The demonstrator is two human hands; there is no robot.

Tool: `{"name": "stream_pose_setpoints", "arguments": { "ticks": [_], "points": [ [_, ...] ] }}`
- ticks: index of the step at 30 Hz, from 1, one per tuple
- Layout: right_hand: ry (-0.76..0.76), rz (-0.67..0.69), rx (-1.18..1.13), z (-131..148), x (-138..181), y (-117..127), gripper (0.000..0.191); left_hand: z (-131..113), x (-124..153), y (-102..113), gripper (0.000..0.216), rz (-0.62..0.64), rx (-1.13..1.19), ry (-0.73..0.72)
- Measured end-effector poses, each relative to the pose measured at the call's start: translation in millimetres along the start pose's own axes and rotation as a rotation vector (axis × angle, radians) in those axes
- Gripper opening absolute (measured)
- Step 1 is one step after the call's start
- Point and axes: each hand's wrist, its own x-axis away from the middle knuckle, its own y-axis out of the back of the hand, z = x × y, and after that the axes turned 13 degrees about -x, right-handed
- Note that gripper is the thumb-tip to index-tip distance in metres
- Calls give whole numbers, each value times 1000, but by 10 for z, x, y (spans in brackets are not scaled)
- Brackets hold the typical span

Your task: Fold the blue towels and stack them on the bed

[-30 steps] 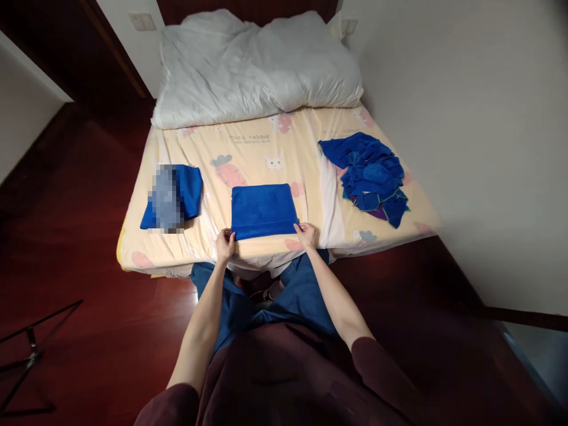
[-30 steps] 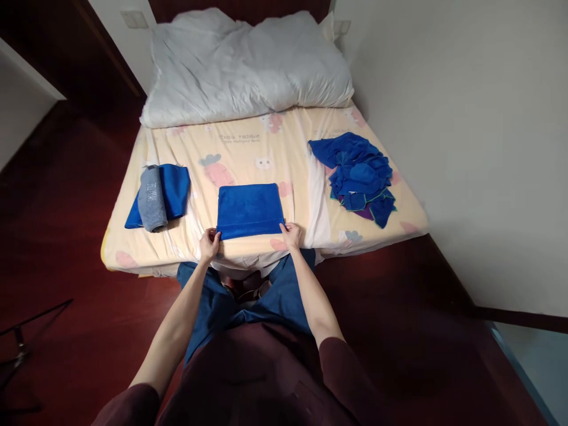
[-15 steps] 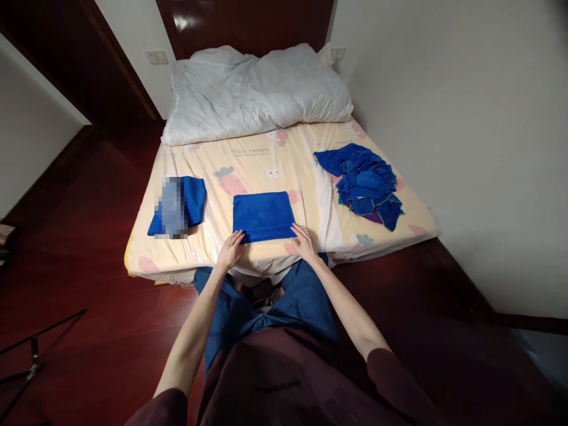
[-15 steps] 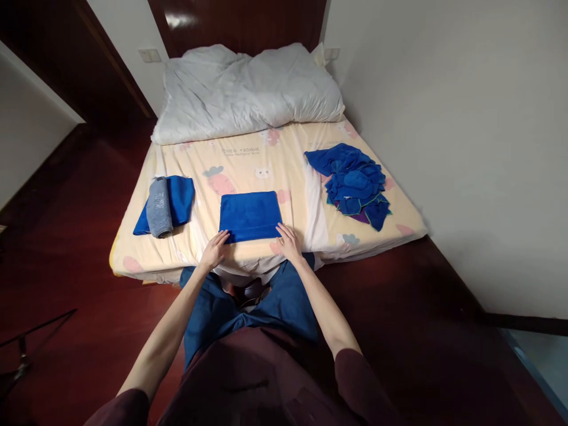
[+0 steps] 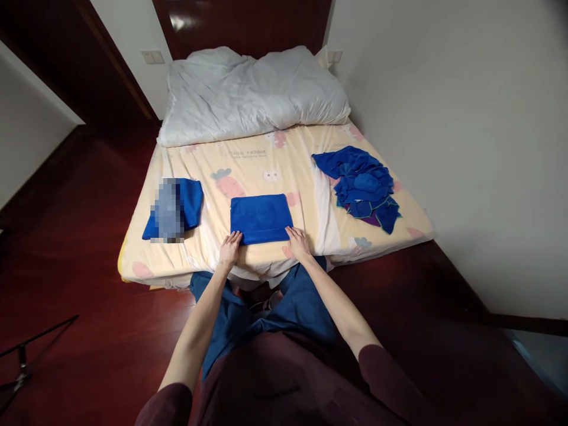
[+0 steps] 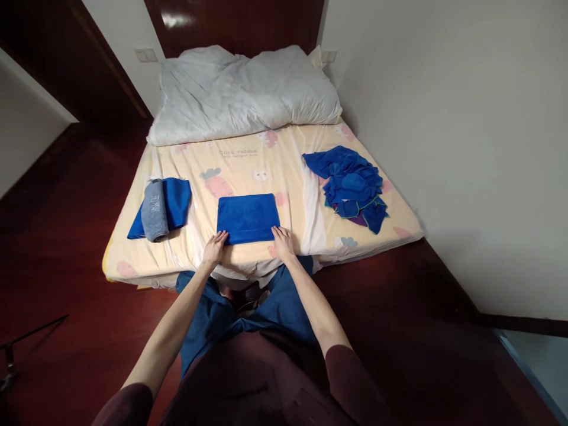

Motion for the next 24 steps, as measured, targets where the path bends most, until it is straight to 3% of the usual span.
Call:
{"name": "stream_pose_setpoints", "arguments": {
  "ticks": [9,16,20,24],
  "points": [
    [-30,-94,-103,-58,-9,36,64,48,62,10,62,-8,24,-54],
    [77,-71,-192,-147,539,113,60,121,450,-86,64,-60,156,-107],
    [35,-152,-371,-209,683,101,60,136,475,-116,66,-104,300,-29],
    [-25,-210,-475,-265,543,34,62,184,357,-116,56,-174,492,138]
  ]
}}
